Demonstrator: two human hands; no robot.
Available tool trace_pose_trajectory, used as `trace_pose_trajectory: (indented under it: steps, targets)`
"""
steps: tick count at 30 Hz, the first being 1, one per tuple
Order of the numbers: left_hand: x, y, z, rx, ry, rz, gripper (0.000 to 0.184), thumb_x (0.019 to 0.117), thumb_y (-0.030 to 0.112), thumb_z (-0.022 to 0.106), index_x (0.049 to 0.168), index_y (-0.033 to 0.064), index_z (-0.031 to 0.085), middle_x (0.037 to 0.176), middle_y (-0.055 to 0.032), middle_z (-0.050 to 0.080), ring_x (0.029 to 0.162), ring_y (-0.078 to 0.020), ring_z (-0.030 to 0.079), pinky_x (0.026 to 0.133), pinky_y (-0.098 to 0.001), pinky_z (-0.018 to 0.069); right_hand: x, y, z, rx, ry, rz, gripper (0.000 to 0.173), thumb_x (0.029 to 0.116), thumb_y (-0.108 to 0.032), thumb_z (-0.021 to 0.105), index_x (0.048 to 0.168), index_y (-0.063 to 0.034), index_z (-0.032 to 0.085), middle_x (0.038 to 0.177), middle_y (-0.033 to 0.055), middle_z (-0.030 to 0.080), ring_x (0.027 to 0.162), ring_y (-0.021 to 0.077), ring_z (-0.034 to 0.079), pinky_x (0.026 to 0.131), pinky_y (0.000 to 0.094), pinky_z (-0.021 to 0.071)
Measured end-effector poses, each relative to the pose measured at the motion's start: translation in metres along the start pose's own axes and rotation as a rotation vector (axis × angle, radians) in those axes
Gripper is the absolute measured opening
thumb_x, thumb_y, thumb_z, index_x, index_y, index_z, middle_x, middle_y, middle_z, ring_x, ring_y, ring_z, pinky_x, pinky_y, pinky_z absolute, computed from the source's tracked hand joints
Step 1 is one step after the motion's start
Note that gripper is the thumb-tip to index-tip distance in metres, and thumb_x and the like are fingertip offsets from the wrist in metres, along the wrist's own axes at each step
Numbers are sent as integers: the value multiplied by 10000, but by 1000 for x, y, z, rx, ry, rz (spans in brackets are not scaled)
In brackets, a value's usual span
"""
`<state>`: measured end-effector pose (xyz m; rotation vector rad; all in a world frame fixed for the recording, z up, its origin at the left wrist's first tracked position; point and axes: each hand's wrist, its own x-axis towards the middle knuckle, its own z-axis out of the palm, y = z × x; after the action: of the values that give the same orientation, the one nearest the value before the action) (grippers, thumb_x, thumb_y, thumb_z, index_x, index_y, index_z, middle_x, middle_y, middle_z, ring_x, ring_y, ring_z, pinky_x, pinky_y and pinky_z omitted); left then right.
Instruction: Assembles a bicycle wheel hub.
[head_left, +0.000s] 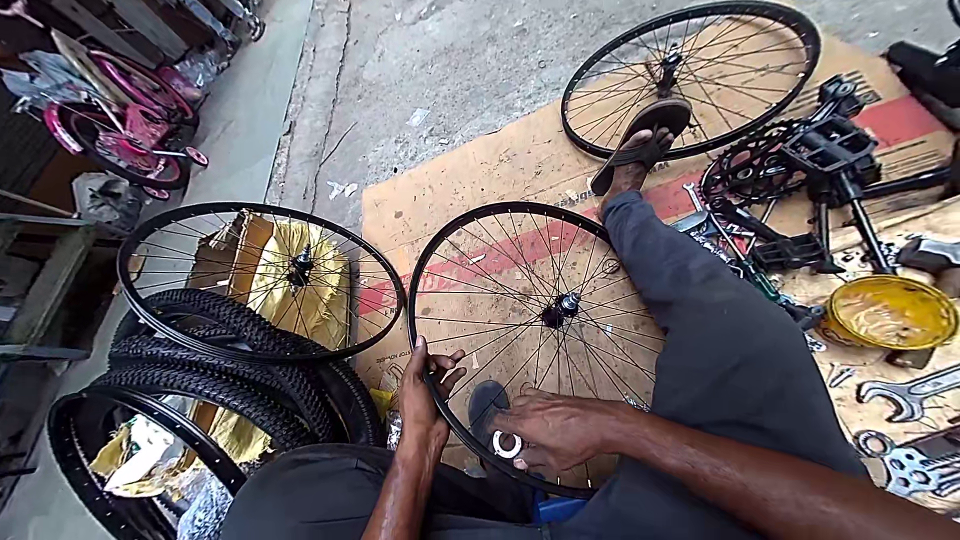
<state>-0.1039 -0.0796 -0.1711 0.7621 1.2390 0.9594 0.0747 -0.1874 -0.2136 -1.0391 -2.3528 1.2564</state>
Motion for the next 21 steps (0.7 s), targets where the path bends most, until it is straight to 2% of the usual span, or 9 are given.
trace_pose_trajectory:
  steps: [3, 6, 8, 11, 13, 15, 18, 19, 21]
  targets:
    - [1, -1, 2, -4, 2, 12, 470, 1086, 405, 461, 720, 121, 537, 691, -54, 647, 770, -250, 725, 760, -419, 622, 8, 4, -3, 13, 74, 13, 218, 1042, -236, 581, 1165, -89, 684, 954, 120, 708, 913, 296, 687, 845, 525, 535]
    - [0, 0, 2, -2, -3, 13, 472, 1086, 403, 458, 715, 122, 536, 695, -55, 654, 782, -250, 729, 767, -416, 620, 18, -3, 10, -117, 189, 118, 182, 886, -101, 697, 1066, -85, 677, 863, 135, 694, 822, 335, 691, 726, 554, 548]
    - [0, 0, 2, 1, -8, 12, 471, 1088, 400, 454, 720, 120, 538, 696, -57, 655, 785, -248, 730, 763, -412, 620, 19, -3, 10, -96, 175, 122, 190, 879, -140, 710, 1055, -79, 673, 850, 139, 688, 812, 342, 682, 716, 567, 528]
    - [-1, 1, 2, 4, -17, 17, 457, 1092, 401, 446, 748, 116, 545, 704, -60, 653, 795, -250, 726, 773, -418, 617, 5, 6, -7, 119, 82, 4, 334, 923, -280, 756, 1178, -97, 644, 972, 97, 690, 880, 259, 672, 824, 503, 541]
    - [0, 1, 1, 5, -15, 17, 462, 1090, 406, 449, 749, 111, 552, 710, -63, 655, 805, -253, 725, 780, -423, 615, -4, 11, -14, 217, 90, -54, 239, 960, -276, 720, 1103, -86, 693, 1085, 73, 659, 1015, 204, 635, 925, 430, 519]
    - [0, 1, 1, 6, -14, 17, 459, 1089, 401, 454, 743, 115, 548, 706, -60, 653, 795, -251, 725, 775, -420, 617, -2, 6, -11, 195, 179, 38, 152, 950, -207, 725, 1028, -78, 706, 999, 58, 683, 930, 183, 656, 851, 405, 540]
    - [0, 1, 3, -6, -14, 11, 453, 1088, 396, 459, 752, 106, 551, 711, -67, 658, 793, -260, 728, 764, -419, 618, 14, -3, 8, -68, 252, 164, 244, 866, -45, 674, 1103, -100, 665, 914, 111, 703, 863, 306, 698, 753, 540, 561]
    - [0, 0, 2, -5, -11, 14, 452, 1088, 395, 460, 754, 104, 552, 709, -69, 659, 790, -260, 729, 757, -416, 619, 18, -4, 11, -101, 225, 169, 233, 854, -44, 683, 1082, -88, 673, 890, 139, 699, 849, 346, 694, 734, 576, 545]
    - [1, 0, 1, 1, -10, 16, 454, 1090, 397, 454, 755, 107, 551, 707, -64, 657, 784, -251, 728, 750, -409, 621, 16, -2, 2, -29, 125, 128, 232, 877, -144, 724, 1100, -86, 688, 868, 133, 698, 827, 331, 682, 744, 568, 531]
